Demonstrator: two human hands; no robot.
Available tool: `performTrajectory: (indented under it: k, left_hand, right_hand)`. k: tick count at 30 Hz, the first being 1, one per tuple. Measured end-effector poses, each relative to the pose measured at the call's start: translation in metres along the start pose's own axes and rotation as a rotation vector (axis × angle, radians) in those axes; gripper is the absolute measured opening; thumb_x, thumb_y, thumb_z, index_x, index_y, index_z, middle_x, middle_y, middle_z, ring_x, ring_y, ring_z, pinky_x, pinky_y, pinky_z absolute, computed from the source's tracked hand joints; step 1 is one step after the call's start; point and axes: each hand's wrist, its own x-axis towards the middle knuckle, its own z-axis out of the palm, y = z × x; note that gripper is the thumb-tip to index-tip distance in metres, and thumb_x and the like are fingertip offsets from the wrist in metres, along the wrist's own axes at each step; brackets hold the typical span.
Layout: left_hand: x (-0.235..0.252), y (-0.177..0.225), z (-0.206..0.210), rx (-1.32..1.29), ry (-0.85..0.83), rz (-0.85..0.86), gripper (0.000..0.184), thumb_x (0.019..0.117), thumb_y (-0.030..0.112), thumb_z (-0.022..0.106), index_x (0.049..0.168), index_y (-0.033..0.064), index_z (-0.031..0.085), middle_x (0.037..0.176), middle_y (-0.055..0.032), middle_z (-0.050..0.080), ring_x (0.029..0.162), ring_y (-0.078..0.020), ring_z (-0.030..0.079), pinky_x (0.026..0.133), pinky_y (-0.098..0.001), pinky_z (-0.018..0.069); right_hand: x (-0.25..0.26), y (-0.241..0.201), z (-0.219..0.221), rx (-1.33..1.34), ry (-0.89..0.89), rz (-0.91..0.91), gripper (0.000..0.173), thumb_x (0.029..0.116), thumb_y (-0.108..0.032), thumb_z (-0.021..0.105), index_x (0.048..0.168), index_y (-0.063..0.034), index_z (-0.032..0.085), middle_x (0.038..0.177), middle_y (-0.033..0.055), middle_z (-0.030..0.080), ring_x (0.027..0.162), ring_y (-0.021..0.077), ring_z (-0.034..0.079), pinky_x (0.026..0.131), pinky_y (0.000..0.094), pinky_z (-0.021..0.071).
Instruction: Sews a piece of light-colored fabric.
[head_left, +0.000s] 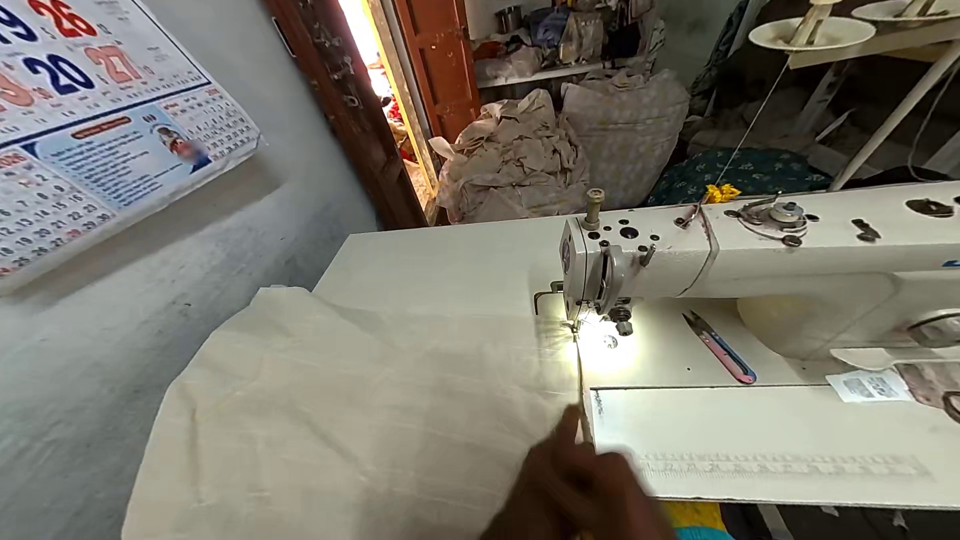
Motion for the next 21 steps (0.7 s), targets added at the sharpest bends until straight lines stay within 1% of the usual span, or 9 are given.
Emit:
performTrajectory:
  k: [1, 3, 4, 8, 10, 11, 13, 17, 21]
  left_hand:
    - [-0.011, 0.009, 0.012, 0.027, 0.082, -0.031, 0.033, 0.0997, 0.013, 0.057, 0.124, -0.0078, 0.066, 0.137, -0.0235, 0.061, 0.103, -0.0332, 0.072, 0.089, -0.0457, 0.0578]
    - [-0.02, 0.03, 0.028, 0.077, 0.045, -0.156, 0.027, 0.1021, 0.011, 0.052, 0.11, -0.0044, 0.073, 0.155, -0.0194, 0.046, 0.111, -0.0333, 0.07, 0.088, -0.0427, 0.0594]
    - [-0.021, 0.041, 0.031, 0.066, 0.018, -0.203, 0.027, 0.1021, 0.009, 0.051, 0.109, -0.0052, 0.073, 0.159, -0.0189, 0.041, 0.119, -0.0349, 0.067, 0.09, -0.0425, 0.0588]
    - [-0.026, 0.055, 0.037, -0.005, 0.052, -0.242, 0.025, 0.1, 0.005, 0.053, 0.106, -0.0068, 0.074, 0.16, -0.0208, 0.04, 0.14, -0.0378, 0.05, 0.099, -0.0426, 0.0547]
    - [-0.029, 0.049, 0.039, -0.004, 0.106, -0.194, 0.024, 0.0986, 0.004, 0.055, 0.105, -0.0063, 0.075, 0.155, -0.0233, 0.046, 0.144, -0.0406, 0.044, 0.11, -0.0477, 0.0461]
    - [-0.029, 0.044, 0.04, -0.017, 0.133, -0.161, 0.023, 0.0975, 0.002, 0.056, 0.104, -0.0073, 0.076, 0.153, -0.025, 0.048, 0.147, -0.0435, 0.039, 0.118, -0.056, 0.0338]
    - [-0.028, 0.038, 0.04, -0.016, 0.147, -0.12, 0.023, 0.0963, 0.0, 0.056, 0.105, -0.0082, 0.075, 0.151, -0.0266, 0.05, 0.148, -0.046, 0.036, 0.121, -0.0626, 0.022]
    - [-0.026, 0.04, 0.033, -0.058, 0.085, -0.127, 0.025, 0.0982, 0.0, 0.052, 0.109, -0.0098, 0.073, 0.155, -0.0264, 0.044, 0.147, -0.0426, 0.039, 0.12, -0.0473, 0.0341]
    - [-0.027, 0.039, 0.027, -0.116, 0.091, -0.086, 0.026, 0.0977, -0.001, 0.052, 0.112, -0.0123, 0.071, 0.153, -0.03, 0.044, 0.146, -0.0466, 0.038, 0.121, -0.0518, 0.0307]
  right_hand:
    - [0.021, 0.042, 0.002, -0.207, 0.205, 0.104, 0.02, 0.0959, -0.019, 0.065, 0.097, -0.0032, 0.076, 0.079, 0.0083, 0.071, 0.067, 0.0198, 0.068, 0.062, 0.0398, 0.0585]
    - [0.054, 0.103, 0.006, -0.499, 0.38, 0.205, 0.028, 0.0967, -0.026, 0.065, 0.109, -0.0043, 0.077, 0.094, 0.0116, 0.07, 0.07, 0.025, 0.068, 0.062, 0.0435, 0.058]
    - [0.067, 0.113, 0.007, -0.562, 0.387, 0.237, 0.028, 0.0966, -0.022, 0.066, 0.113, -0.002, 0.076, 0.101, 0.0157, 0.069, 0.074, 0.0287, 0.069, 0.065, 0.046, 0.0586]
    - [0.093, 0.112, 0.013, -0.613, 0.43, 0.22, 0.018, 0.0949, -0.007, 0.066, 0.107, 0.001, 0.077, 0.097, 0.0185, 0.067, 0.075, 0.0312, 0.069, 0.065, 0.0459, 0.0585]
    - [0.091, 0.115, 0.013, -0.603, 0.425, 0.204, 0.018, 0.0939, -0.007, 0.067, 0.107, -0.0004, 0.078, 0.095, 0.0164, 0.066, 0.073, 0.0291, 0.068, 0.064, 0.0443, 0.0584]
    - [0.086, 0.117, 0.013, -0.596, 0.419, 0.204, 0.019, 0.0928, -0.008, 0.067, 0.108, -0.0016, 0.078, 0.094, 0.0149, 0.066, 0.072, 0.0274, 0.067, 0.063, 0.0429, 0.0581]
    - [0.078, 0.12, 0.014, -0.577, 0.411, 0.216, 0.024, 0.0916, -0.009, 0.067, 0.111, -0.0034, 0.078, 0.092, 0.0126, 0.065, 0.069, 0.0241, 0.065, 0.061, 0.0401, 0.0567]
    - [0.08, 0.118, 0.015, -0.573, 0.429, 0.237, 0.022, 0.092, -0.009, 0.067, 0.11, -0.0037, 0.079, 0.089, 0.0122, 0.065, 0.068, 0.0235, 0.065, 0.06, 0.0394, 0.0562]
    - [0.079, 0.121, 0.014, -0.575, 0.404, 0.237, 0.023, 0.0921, -0.01, 0.066, 0.11, -0.0036, 0.079, 0.09, 0.0128, 0.065, 0.069, 0.024, 0.065, 0.062, 0.0409, 0.0575]
